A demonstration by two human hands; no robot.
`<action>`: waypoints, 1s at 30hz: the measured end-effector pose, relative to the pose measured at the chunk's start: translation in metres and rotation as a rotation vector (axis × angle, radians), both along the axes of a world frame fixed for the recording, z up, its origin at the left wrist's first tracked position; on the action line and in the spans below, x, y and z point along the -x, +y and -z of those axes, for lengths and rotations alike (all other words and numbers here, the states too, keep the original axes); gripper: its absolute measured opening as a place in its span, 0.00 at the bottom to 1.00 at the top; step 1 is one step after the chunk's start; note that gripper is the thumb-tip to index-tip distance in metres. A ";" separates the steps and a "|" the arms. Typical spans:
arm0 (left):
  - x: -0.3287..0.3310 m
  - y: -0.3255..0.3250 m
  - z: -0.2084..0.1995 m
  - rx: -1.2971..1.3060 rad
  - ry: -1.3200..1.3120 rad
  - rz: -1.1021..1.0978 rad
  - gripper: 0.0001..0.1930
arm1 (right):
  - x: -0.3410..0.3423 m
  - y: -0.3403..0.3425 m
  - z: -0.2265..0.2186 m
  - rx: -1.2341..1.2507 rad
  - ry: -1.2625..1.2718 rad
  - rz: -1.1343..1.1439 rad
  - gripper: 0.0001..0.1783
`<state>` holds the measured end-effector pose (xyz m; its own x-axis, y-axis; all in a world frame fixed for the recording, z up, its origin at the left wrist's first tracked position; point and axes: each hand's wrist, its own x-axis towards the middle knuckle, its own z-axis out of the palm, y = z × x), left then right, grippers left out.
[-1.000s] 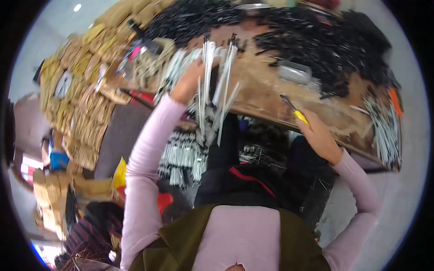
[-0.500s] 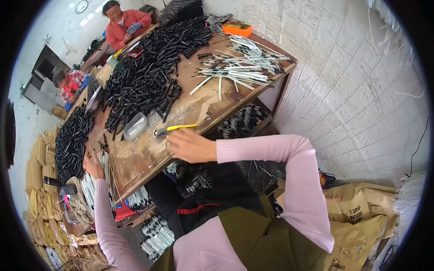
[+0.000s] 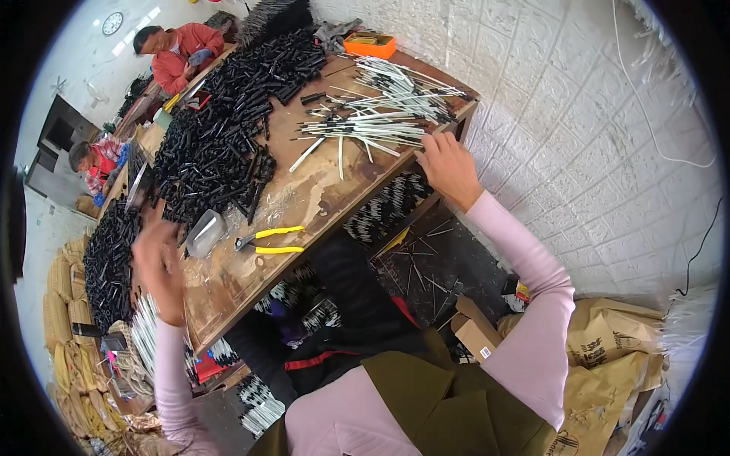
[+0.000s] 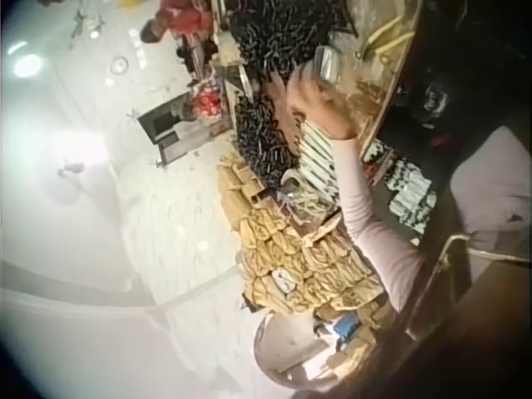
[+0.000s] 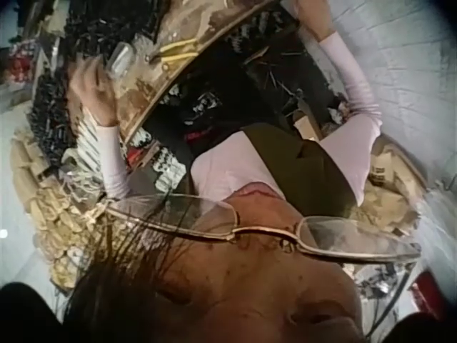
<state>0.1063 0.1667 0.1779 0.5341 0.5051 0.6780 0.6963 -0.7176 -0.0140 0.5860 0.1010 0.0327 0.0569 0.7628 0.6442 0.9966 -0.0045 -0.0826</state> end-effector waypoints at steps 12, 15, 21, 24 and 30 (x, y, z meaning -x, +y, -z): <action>-0.072 -0.088 0.096 0.248 0.080 0.539 0.15 | 0.039 0.015 -0.047 0.913 1.520 -0.500 0.16; -0.050 -0.077 0.108 0.905 -0.505 0.373 0.10 | 0.089 0.001 -0.071 0.927 1.459 -0.602 0.17; -0.033 -0.005 0.101 1.411 -1.484 0.303 0.17 | 0.182 -0.038 -0.053 1.048 1.399 -0.664 0.16; -0.029 0.014 0.101 1.611 -1.507 0.503 0.15 | 0.199 -0.054 -0.047 1.078 1.382 -0.646 0.15; -0.032 0.015 0.118 1.433 -1.526 0.293 0.12 | 0.207 -0.058 -0.033 1.001 1.293 -0.652 0.14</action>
<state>0.1382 0.1821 0.0600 0.2087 0.9677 -0.1411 -0.4857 0.2278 0.8439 0.3790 0.0428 0.0661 -0.3417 0.9056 -0.2512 0.1598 -0.2074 -0.9651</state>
